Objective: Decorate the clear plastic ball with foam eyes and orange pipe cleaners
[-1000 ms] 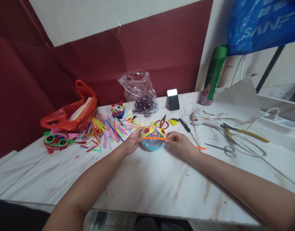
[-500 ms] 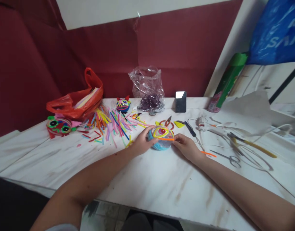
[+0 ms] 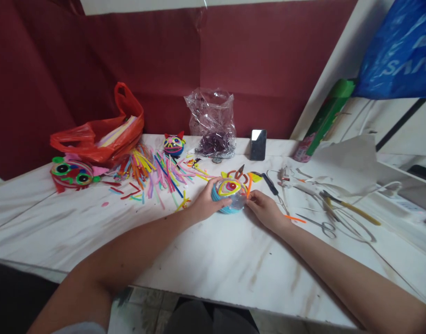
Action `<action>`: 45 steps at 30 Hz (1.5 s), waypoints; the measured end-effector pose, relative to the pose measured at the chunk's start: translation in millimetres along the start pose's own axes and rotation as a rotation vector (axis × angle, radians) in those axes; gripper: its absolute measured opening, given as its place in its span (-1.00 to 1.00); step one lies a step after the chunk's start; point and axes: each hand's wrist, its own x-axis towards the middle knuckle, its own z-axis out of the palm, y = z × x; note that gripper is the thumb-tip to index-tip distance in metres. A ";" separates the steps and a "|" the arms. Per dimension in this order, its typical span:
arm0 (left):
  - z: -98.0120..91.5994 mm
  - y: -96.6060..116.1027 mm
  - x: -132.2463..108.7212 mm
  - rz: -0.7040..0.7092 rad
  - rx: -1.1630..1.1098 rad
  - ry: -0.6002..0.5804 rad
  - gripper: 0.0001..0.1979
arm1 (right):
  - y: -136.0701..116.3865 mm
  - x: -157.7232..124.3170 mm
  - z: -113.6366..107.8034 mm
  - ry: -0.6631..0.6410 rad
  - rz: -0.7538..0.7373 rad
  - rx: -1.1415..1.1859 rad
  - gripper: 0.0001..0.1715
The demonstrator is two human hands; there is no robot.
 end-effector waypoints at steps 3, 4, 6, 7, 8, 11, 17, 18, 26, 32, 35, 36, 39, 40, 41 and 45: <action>-3.9 1.4 2.1 -0.071 0.004 0.024 -0.33 | -2.4 3.4 -4.4 0.024 0.019 0.055 -0.83; -5.3 1.8 2.8 -0.089 0.012 0.034 -0.34 | -3.2 5.9 -6.8 0.048 0.024 0.068 -0.84; -7.4 2.4 4.0 -0.108 0.017 0.046 -0.35 | -4.4 12.1 -11.7 0.123 0.020 0.076 -0.88; -8.2 2.5 4.5 -0.110 0.009 0.042 -0.34 | -4.5 15.2 -13.7 0.161 0.011 0.068 -0.90; -8.9 2.5 5.1 -0.107 -0.002 0.040 -0.32 | -4.3 17.9 -15.0 0.192 0.000 0.059 -0.91; -11.2 1.0 7.6 -0.071 -0.005 0.029 -0.25 | -1.8 22.5 -14.1 0.193 -0.024 -0.004 -0.93; -17.1 -7.9 13.9 0.011 0.030 -0.133 -0.20 | -7.3 26.7 -14.3 0.161 -0.074 -0.134 -0.87; -18.0 -9.2 14.4 0.021 0.039 -0.135 -0.21 | -9.1 29.0 -20.9 0.174 -0.076 -0.158 -0.84; -18.3 -10.3 14.7 0.011 0.090 -0.045 -0.30 | 17.8 62.0 -135.5 0.411 0.169 -0.546 -0.61; -13.7 -3.1 10.6 -0.014 0.140 0.087 -0.30 | 54.3 73.6 -146.0 0.217 0.325 -0.853 -0.67; -14.3 -2.0 10.1 -0.036 0.209 0.186 -0.31 | 63.0 74.8 -135.5 0.154 0.329 -0.946 -0.63; -14.7 -2.6 10.4 -0.044 0.224 0.201 -0.32 | 64.7 74.9 -133.7 0.145 0.323 -0.964 -0.67; -16.1 -6.7 12.5 -0.053 0.237 0.214 -0.32 | 67.1 74.8 -134.4 0.147 0.290 -0.973 -0.77; -16.4 -8.4 13.4 -0.053 0.233 0.213 -0.31 | 67.0 74.9 -136.7 0.157 0.277 -0.964 -0.77; -16.7 -9.9 14.2 -0.054 0.225 0.215 -0.31 | 66.4 75.2 -139.9 0.174 0.265 -0.950 -0.75; -16.8 -10.7 16.3 -0.076 0.226 0.219 -0.29 | 57.4 79.1 -162.2 0.348 0.229 -0.860 -0.68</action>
